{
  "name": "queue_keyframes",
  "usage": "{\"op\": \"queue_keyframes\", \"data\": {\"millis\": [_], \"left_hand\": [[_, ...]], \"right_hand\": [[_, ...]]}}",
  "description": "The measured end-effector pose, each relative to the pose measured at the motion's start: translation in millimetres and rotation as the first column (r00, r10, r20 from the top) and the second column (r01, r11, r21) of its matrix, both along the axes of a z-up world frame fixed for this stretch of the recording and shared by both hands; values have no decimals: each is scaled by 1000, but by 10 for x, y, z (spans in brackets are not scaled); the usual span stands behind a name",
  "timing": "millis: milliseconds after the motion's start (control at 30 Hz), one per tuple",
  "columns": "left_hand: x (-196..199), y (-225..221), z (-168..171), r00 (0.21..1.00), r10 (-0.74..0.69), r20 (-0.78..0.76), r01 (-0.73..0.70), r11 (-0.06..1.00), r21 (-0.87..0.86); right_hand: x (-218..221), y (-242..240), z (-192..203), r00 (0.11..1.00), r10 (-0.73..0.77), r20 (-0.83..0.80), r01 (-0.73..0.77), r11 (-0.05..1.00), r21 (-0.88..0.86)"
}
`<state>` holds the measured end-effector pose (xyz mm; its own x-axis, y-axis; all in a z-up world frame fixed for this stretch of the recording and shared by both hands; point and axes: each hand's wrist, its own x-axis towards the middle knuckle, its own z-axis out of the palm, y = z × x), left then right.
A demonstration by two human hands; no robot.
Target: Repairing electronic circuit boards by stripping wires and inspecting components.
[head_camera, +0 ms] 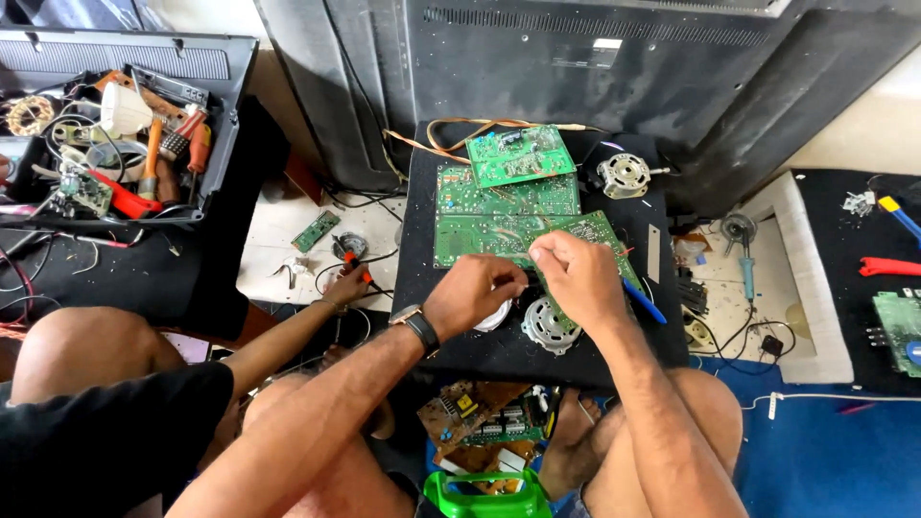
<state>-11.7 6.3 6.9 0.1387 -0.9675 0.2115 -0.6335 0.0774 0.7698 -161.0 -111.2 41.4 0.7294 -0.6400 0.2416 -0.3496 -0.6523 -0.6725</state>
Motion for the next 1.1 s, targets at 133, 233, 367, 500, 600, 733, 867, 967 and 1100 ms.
{"op": "queue_keyframes", "data": {"millis": [133, 233, 367, 500, 600, 733, 867, 967, 1100], "left_hand": [[116, 14, 31, 998, 45, -46, -47, 998, -42], [149, 17, -7, 998, 34, -55, -37, 997, -65], [152, 9, 1, 999, -29, 15, 31, 991, -129], [237, -51, -215, 977, 46, 207, -38, 998, -40], [279, -50, -256, 940, 86, 332, -91, 996, 0], [292, -72, -337, 944, 102, 313, -109, 994, 6], [220, -89, -339, 932, 34, 360, -35, 999, -3], [95, -81, -260, 930, -54, 363, 54, 999, 11], [42, -19, -41, 944, -140, 300, 155, 987, -29]], "right_hand": [[-21, -35, 69, 995, -45, 85, 36, 995, 95], [-25, -39, 82, 995, -20, 95, 12, 996, 83], [-27, -50, 114, 999, 31, 41, -33, 998, 58], [-35, -57, 112, 998, 33, 46, -35, 997, 61], [-51, -72, 104, 999, 30, 27, -31, 998, 48], [-54, -77, 131, 995, 72, 70, -76, 996, 52], [-88, -29, 196, 991, 126, 51, -127, 991, 27], [-50, -57, 177, 983, 181, 41, -181, 983, -16], [-36, -58, 171, 981, 195, -7, -194, 980, 45]]}}
